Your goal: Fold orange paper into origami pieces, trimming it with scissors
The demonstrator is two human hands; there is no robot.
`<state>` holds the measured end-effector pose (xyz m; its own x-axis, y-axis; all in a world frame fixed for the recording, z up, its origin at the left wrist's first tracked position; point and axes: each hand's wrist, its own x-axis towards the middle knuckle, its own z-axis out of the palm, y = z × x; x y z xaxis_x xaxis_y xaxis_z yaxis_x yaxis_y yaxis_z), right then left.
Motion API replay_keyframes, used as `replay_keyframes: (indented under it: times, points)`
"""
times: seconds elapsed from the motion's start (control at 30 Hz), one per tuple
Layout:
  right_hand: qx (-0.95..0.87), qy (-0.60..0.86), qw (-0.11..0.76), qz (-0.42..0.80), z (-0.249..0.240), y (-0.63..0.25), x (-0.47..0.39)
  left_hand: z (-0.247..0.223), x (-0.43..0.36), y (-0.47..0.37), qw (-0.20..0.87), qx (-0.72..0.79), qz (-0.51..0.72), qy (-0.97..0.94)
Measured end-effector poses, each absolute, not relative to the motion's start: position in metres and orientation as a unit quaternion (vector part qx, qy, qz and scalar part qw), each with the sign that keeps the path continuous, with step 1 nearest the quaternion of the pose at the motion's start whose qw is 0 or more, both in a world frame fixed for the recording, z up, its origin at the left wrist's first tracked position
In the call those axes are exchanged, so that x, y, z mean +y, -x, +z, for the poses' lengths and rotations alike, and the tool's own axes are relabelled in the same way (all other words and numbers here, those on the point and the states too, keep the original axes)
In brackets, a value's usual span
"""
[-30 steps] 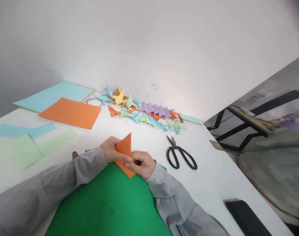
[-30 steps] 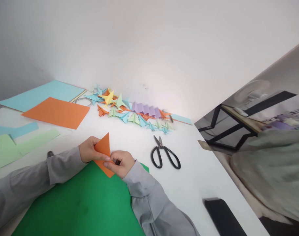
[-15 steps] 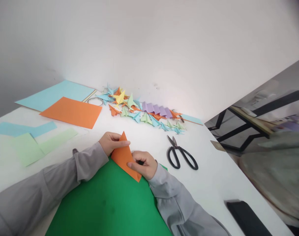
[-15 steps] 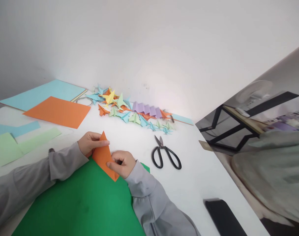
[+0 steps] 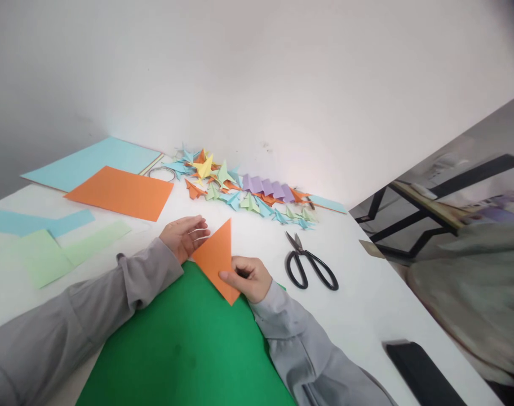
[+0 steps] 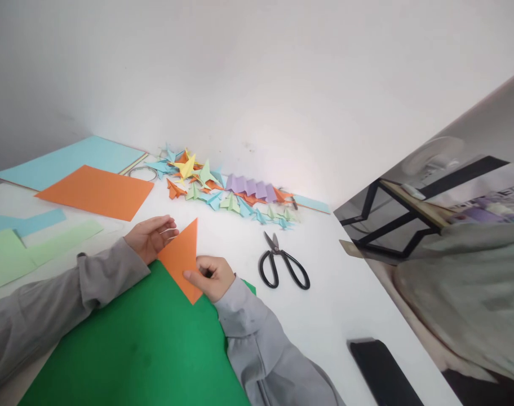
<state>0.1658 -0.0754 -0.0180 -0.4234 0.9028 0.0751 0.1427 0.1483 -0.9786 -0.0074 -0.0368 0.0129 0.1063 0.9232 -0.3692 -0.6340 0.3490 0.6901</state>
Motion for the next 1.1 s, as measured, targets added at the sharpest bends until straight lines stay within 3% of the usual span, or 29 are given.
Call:
replay_keyframes:
  times: [0.13,0.2,0.37,0.47,0.6,0.87,1.1]
  points:
    - [-0.586,0.500,0.484,0.415,-0.020,-0.163,-0.074,0.010,-0.041,0.003,0.678,0.399,0.550,-0.281]
    - [-0.595,0.535,0.496,0.337,-0.019,-0.163,-0.074,0.008,-0.048,-0.002,0.654,0.402,0.528,-0.363]
    - [-0.753,0.501,0.422,0.058,-0.018,-0.160,-0.082,0.003,-0.069,-0.018,0.671,0.350,0.453,-0.470]
    - [-0.802,0.475,0.363,0.001,-0.020,-0.157,-0.087,0.000,-0.074,-0.022,0.657,0.381,0.432,-0.486]
    - [-0.791,0.474,0.382,0.063,-0.020,-0.156,-0.088,0.000,-0.068,-0.020,0.665,0.404,0.497,-0.384]
    - [-0.540,0.518,0.505,0.431,-0.014,-0.152,-0.084,0.004,-0.061,-0.015,0.707,0.332,0.498,-0.377]
    - [-0.521,0.579,0.490,0.391,-0.006,-0.155,-0.085,0.001,-0.057,-0.012,0.719,0.341,0.503,-0.336]
